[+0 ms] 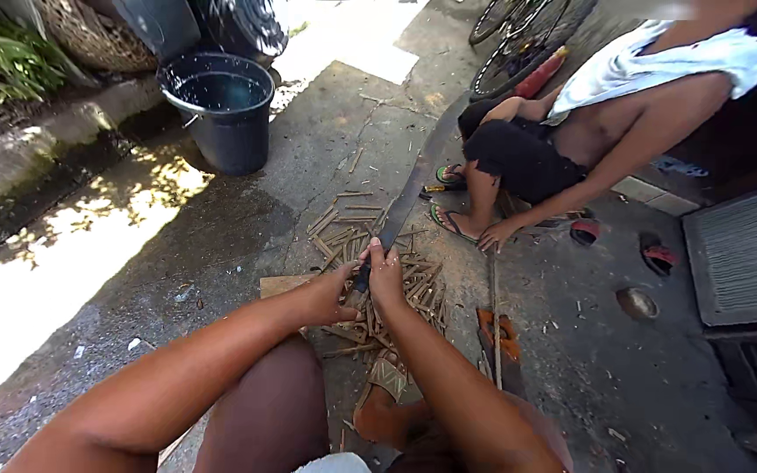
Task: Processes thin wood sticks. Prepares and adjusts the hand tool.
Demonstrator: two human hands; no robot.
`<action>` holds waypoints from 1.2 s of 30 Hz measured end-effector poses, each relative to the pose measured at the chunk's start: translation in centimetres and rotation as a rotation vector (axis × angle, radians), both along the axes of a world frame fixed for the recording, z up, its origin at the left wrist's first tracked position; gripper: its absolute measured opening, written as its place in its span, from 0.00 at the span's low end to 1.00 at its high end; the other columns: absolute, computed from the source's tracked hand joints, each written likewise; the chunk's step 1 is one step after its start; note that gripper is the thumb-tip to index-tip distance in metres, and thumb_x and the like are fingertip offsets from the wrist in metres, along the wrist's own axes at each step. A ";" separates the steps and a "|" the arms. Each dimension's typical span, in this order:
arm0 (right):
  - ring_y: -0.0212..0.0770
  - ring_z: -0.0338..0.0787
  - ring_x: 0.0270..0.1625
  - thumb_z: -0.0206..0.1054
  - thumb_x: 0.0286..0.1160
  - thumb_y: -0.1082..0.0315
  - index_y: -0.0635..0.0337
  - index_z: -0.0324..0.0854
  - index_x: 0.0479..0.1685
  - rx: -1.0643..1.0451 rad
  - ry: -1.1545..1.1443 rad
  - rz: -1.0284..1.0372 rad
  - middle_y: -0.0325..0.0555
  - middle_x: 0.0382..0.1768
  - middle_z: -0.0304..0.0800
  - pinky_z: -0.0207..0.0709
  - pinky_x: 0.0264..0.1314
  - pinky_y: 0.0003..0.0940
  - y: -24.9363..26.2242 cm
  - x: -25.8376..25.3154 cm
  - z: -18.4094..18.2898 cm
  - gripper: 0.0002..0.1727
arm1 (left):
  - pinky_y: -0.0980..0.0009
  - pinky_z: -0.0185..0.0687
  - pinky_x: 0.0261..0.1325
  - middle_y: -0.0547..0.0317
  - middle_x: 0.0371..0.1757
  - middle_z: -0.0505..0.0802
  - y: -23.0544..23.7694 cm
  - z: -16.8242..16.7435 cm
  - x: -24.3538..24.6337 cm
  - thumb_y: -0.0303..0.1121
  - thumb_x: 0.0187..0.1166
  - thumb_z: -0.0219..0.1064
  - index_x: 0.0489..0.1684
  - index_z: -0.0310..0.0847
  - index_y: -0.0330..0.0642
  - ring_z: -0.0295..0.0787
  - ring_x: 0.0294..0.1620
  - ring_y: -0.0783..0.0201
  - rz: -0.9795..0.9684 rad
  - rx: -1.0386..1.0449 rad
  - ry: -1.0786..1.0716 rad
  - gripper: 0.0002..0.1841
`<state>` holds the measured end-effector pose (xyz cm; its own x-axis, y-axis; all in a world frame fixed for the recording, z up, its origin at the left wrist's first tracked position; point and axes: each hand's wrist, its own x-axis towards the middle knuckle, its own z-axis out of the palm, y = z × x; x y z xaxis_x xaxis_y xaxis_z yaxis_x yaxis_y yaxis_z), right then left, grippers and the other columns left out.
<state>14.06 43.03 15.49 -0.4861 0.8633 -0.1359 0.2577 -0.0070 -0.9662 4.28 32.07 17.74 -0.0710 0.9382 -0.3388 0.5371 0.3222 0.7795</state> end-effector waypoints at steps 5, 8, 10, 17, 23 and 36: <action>0.46 0.83 0.72 0.36 0.98 0.50 0.66 0.64 0.82 0.096 0.089 0.176 0.57 0.70 0.82 0.73 0.77 0.45 0.8 6.7 7.5 0.32 | 0.52 0.84 0.59 0.38 0.60 0.87 0.6 5.2 6.2 0.31 0.80 0.63 0.87 0.56 0.36 0.89 0.54 0.51 0.219 0.116 -0.135 0.33; 0.48 0.80 0.77 0.32 0.98 0.48 0.66 0.67 0.84 0.092 0.082 0.233 0.59 0.77 0.78 0.72 0.79 0.44 2.0 11.0 7.7 0.35 | 0.71 0.81 0.30 0.57 0.34 0.84 0.4 5.4 8.2 0.35 0.82 0.65 0.78 0.67 0.36 0.81 0.23 0.68 0.305 0.214 -0.381 0.26; 0.47 0.80 0.78 0.32 0.98 0.51 0.68 0.67 0.84 0.058 0.052 0.318 0.60 0.77 0.79 0.70 0.81 0.43 1.9 13.0 6.7 0.34 | 0.75 0.79 0.26 0.62 0.29 0.81 0.3 4.7 9.5 0.31 0.81 0.65 0.75 0.66 0.36 0.78 0.19 0.71 0.296 0.219 -0.554 0.24; 0.29 0.81 0.27 0.53 0.94 0.61 0.65 0.76 0.61 -0.097 -0.070 0.504 0.37 0.30 0.77 0.82 0.39 0.28 0.2 17.0 5.2 0.16 | 0.78 0.79 0.23 0.63 0.33 0.84 0.5 3.8 10.8 0.26 0.73 0.68 0.81 0.55 0.39 0.78 0.18 0.73 0.252 0.305 -0.655 0.35; 0.28 0.79 0.32 0.59 0.92 0.60 0.64 0.82 0.57 0.139 -0.194 0.392 0.42 0.40 0.84 0.75 0.36 0.26 2.0 19.5 8.6 0.15 | 0.78 0.80 0.23 0.61 0.36 0.85 0.7 3.5 10.8 0.28 0.70 0.71 0.87 0.46 0.37 0.80 0.19 0.73 0.236 0.392 -0.597 0.44; 0.33 0.74 0.31 0.80 0.72 0.56 0.61 0.81 0.61 0.381 -0.324 0.358 0.40 0.33 0.78 0.73 0.40 0.34 4.3 20.9 10.0 0.25 | 0.78 0.79 0.23 0.63 0.30 0.81 -0.3 2.2 8.3 0.23 0.72 0.63 0.82 0.52 0.40 0.78 0.17 0.73 0.387 0.494 -0.801 0.35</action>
<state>34.93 47.34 25.50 -0.7401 0.6713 -0.0394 0.4613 0.4643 -0.7560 12.57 31.74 19.93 -0.3217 0.9469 -0.0007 -0.2741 -0.0924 0.9573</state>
